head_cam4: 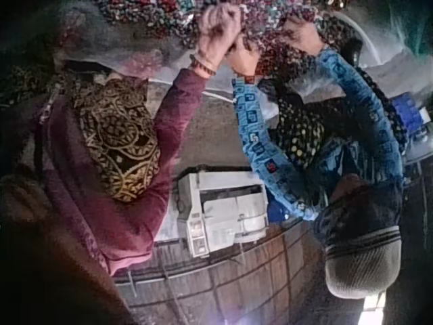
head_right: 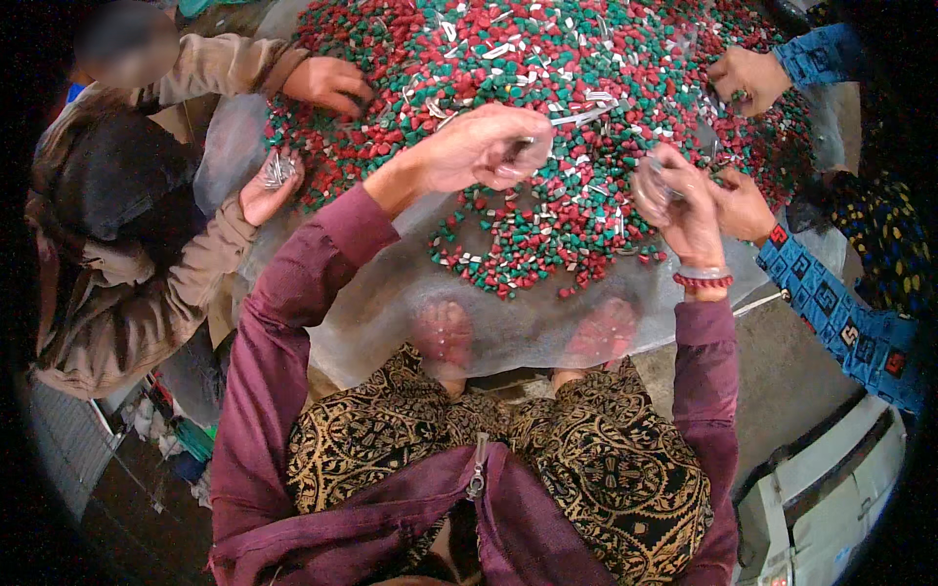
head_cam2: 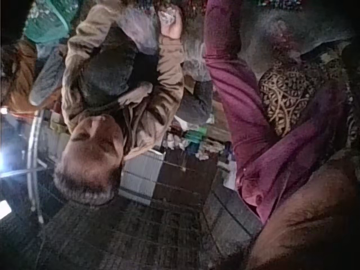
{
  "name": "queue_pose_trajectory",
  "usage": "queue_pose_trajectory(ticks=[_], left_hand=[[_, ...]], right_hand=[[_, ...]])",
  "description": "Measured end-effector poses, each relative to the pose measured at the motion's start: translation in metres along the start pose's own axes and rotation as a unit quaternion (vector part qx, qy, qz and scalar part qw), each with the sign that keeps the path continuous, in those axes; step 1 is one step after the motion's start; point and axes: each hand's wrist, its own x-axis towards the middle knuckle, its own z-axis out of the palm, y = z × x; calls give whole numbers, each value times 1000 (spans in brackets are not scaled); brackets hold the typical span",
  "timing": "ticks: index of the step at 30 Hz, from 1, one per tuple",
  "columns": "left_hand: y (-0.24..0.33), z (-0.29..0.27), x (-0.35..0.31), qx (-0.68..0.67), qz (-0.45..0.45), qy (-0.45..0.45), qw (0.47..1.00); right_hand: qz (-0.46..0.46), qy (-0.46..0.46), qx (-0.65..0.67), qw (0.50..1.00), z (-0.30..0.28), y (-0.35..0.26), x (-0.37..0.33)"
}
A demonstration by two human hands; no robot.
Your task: The person sits on the floor and sorts small red, green, and white plastic buckles from a large pile on a sheet. They pick up the buckles by hand and place them into separate piles or baskets.
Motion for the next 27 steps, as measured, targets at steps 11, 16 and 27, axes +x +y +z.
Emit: queue_pose_trajectory(ticks=[11,16,27], left_hand=[[-77,11,86,809,57,-38,584],[-83,11,75,844,95,-95,519],[-23,-24,8,613,82,94,780]], right_hand=[[19,59,-201,978,7,-14,-97],[44,230,-443,866,-39,65,-109],[-37,235,-790,565,-38,104,-80]])
